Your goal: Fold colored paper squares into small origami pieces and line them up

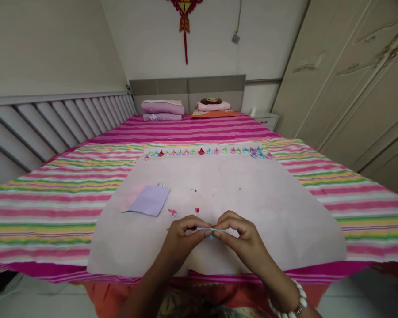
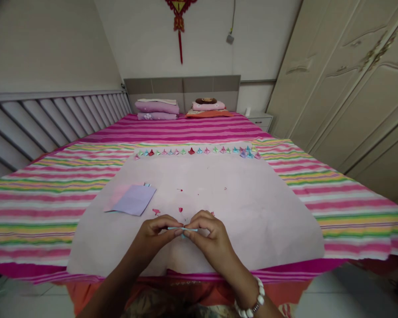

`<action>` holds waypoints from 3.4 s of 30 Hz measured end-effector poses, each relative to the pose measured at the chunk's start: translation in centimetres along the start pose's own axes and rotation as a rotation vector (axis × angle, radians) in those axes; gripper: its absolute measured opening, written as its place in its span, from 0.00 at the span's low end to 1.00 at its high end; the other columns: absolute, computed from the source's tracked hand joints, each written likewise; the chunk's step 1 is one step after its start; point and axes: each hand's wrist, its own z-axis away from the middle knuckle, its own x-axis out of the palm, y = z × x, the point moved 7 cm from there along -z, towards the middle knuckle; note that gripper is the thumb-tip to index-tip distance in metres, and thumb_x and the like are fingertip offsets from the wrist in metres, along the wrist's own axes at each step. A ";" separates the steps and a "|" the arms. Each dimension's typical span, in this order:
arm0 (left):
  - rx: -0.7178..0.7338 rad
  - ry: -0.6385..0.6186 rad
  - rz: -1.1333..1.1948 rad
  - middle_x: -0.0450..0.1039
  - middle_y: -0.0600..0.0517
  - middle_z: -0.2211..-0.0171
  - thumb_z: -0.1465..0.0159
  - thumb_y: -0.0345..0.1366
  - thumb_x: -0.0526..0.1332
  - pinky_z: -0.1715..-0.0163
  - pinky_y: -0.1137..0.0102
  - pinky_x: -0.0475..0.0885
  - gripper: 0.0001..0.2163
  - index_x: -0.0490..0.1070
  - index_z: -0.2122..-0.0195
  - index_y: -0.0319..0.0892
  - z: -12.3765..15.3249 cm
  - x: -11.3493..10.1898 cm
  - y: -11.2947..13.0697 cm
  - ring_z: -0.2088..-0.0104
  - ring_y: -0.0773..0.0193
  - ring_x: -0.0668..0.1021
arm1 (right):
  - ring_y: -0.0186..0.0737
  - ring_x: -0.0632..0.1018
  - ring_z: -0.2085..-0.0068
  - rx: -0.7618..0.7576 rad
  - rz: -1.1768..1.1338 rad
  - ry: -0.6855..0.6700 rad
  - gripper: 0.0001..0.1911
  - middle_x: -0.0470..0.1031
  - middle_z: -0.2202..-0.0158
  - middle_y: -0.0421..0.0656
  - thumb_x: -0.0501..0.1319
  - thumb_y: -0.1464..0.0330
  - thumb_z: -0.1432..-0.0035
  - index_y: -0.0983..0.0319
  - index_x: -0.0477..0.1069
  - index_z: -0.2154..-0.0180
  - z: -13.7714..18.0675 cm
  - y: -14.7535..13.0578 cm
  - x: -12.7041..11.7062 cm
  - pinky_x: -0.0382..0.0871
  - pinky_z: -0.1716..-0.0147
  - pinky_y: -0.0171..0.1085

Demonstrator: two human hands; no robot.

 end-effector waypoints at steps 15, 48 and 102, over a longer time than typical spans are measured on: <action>-0.171 0.064 0.341 0.79 0.50 0.69 0.50 0.38 0.69 0.60 0.66 0.70 0.12 0.79 0.65 0.41 0.1 1.3 -2.3 0.64 0.60 0.77 | 0.39 0.73 0.68 0.240 -0.265 0.210 0.07 0.75 0.73 0.42 0.69 0.63 0.52 0.60 0.78 0.75 0.6 3.3 -0.7 0.67 0.67 0.38; -0.164 0.062 0.344 0.73 0.55 0.75 0.47 0.37 0.67 0.68 0.71 0.69 0.07 0.74 0.70 0.40 -0.4 1.2 -3.4 0.73 0.68 0.74 | 0.32 0.68 0.78 0.335 -0.324 0.065 0.11 0.72 0.80 0.38 0.69 0.61 0.55 0.62 0.77 0.71 0.0 3.2 1.1 0.63 0.76 0.34; 0.024 0.167 -0.002 0.74 0.52 0.73 0.45 0.37 0.65 0.70 0.71 0.66 0.05 0.77 0.70 0.41 -0.8 0.8 -0.1 0.71 0.66 0.73 | 0.30 0.65 0.78 0.343 -0.318 0.145 0.14 0.68 0.82 0.36 0.72 0.60 0.58 0.64 0.75 0.76 0.2 4.1 1.2 0.57 0.76 0.31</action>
